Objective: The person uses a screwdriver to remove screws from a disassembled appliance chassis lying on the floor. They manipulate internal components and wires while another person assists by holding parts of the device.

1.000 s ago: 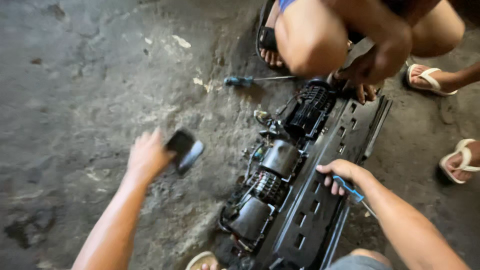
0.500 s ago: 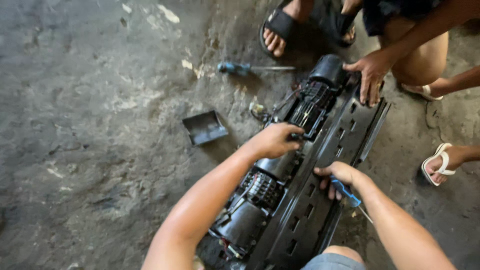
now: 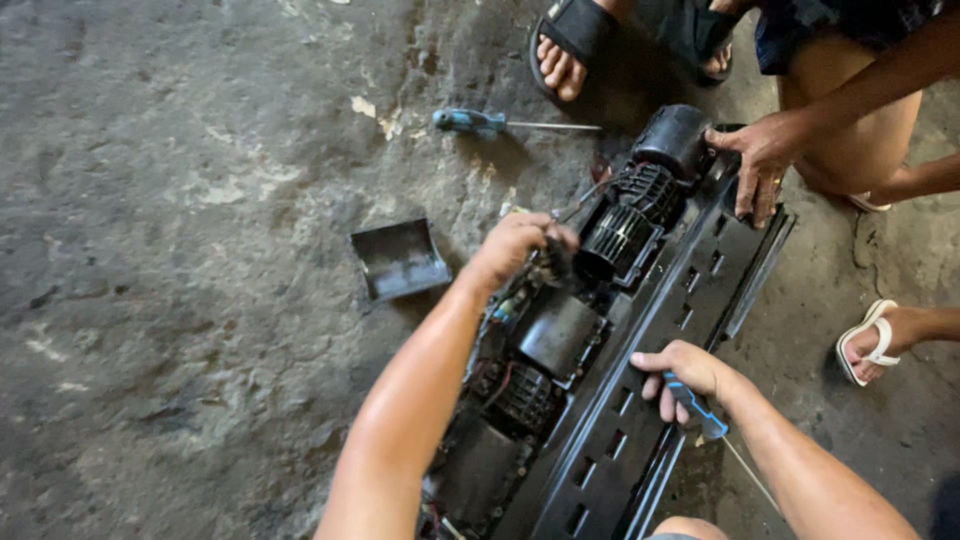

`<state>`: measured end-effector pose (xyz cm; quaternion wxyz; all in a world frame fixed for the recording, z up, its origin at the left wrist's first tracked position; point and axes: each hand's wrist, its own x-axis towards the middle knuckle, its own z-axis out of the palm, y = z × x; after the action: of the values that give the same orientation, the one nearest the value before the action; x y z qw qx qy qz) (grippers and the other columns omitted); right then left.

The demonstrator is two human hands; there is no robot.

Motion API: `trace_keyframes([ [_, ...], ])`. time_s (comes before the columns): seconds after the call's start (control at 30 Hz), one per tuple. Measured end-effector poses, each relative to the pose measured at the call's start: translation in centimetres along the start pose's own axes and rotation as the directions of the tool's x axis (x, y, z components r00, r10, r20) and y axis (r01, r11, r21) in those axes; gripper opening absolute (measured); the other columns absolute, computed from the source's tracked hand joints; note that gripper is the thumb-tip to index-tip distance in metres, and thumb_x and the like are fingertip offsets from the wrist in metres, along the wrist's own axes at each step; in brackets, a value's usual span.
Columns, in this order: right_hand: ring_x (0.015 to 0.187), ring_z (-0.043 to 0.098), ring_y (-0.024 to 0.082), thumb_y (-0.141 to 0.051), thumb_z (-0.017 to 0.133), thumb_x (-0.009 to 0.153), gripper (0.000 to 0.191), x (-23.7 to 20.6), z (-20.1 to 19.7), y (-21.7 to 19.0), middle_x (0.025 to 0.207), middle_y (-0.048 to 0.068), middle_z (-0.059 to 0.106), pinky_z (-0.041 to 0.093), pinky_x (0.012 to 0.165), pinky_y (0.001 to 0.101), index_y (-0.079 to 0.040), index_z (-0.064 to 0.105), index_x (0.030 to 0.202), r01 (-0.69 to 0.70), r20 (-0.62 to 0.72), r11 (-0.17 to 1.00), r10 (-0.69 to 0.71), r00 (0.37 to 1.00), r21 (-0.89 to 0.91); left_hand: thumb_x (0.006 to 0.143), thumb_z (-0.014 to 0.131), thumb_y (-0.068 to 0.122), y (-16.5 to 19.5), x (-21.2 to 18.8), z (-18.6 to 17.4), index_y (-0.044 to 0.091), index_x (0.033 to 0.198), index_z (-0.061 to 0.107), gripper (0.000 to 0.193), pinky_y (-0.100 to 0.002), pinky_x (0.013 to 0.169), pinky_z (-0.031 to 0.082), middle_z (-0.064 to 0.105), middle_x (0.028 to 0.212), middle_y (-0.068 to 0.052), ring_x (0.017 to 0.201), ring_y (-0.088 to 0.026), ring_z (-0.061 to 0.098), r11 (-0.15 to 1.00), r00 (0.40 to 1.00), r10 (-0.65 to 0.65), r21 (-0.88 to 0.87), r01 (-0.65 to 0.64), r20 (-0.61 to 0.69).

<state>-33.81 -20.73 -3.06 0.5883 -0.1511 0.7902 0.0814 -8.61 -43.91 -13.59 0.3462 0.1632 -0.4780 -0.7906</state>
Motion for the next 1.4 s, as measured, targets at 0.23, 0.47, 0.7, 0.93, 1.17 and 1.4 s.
trace_keyframes([
  [0.23,0.035,0.061,0.034,-0.053,0.062,0.091,0.07,-0.2,0.1,-0.8,0.057,0.03,0.07,0.049,0.038,0.0417,0.016,0.074,0.082,0.006,-0.003,1.0,-0.006,1.0,0.008,0.09,0.042,0.076,0.8,1.9,2.3,0.001,0.111,0.079,0.086,-0.041,0.096,0.049,0.075,0.118,-0.018,0.107,-0.027,0.068,0.84,0.885,-0.438,0.421,0.342,0.157],
  [0.47,0.034,0.059,0.033,-0.052,0.065,0.089,0.067,0.3,-0.3,-0.9,0.056,0.03,0.069,0.047,0.036,0.0417,0.013,0.074,0.081,-0.041,-0.002,0.997,0.042,0.999,0.071,0.081,0.032,0.089,-0.4,3.8,7.2,0.002,0.127,0.072,0.106,-0.04,0.107,0.045,0.071,0.132,-0.016,0.124,-0.028,0.064,0.797,0.786,-0.506,0.541,0.268,0.355],
  [0.7,0.035,0.061,0.035,-0.052,0.065,0.089,0.067,0.8,-0.9,-0.4,0.055,0.031,0.068,0.048,0.036,0.0421,0.014,0.072,0.082,-0.026,0.02,0.997,0.025,0.999,0.07,0.082,0.039,0.088,-3.2,6.3,9.0,-0.004,0.124,0.07,0.105,-0.045,0.102,0.053,0.071,0.127,-0.018,0.115,-0.03,0.068,0.792,0.667,-0.604,0.42,0.443,0.435],
  [0.93,0.036,0.061,0.035,-0.052,0.064,0.09,0.068,0.4,-0.5,-0.3,0.056,0.031,0.069,0.049,0.036,0.0423,0.015,0.073,0.08,-0.012,0.02,0.998,0.011,1.0,0.057,0.087,0.037,0.085,-2.3,4.3,8.4,-0.001,0.116,0.075,0.098,-0.037,0.095,0.047,0.07,0.115,-0.01,0.106,-0.019,0.062,0.83,0.739,-0.534,0.422,0.365,0.41],
  [1.17,0.036,0.061,0.033,-0.051,0.064,0.091,0.067,-1.0,0.0,-0.5,0.056,0.03,0.069,0.049,0.037,0.0409,0.014,0.073,0.081,0.023,-0.016,0.999,-0.022,1.0,0.047,0.105,0.046,0.051,-1.8,3.8,7.8,0.001,0.106,0.074,0.058,-0.038,0.08,0.049,0.067,0.094,-0.007,0.085,-0.021,0.057,0.888,0.723,-0.452,0.185,0.422,0.522],
  [1.4,0.038,0.063,0.033,-0.053,0.061,0.092,0.069,-0.9,-0.5,0.1,0.059,0.03,0.071,0.051,0.039,0.0419,0.014,0.075,0.085,0.021,-0.003,1.0,-0.021,1.0,0.017,0.099,0.046,0.032,-0.9,2.8,5.7,0.005,0.115,0.074,0.043,-0.035,0.1,0.05,0.074,0.117,-0.01,0.112,-0.023,0.066,0.848,0.783,0.014,0.407,-0.339,0.622],
])
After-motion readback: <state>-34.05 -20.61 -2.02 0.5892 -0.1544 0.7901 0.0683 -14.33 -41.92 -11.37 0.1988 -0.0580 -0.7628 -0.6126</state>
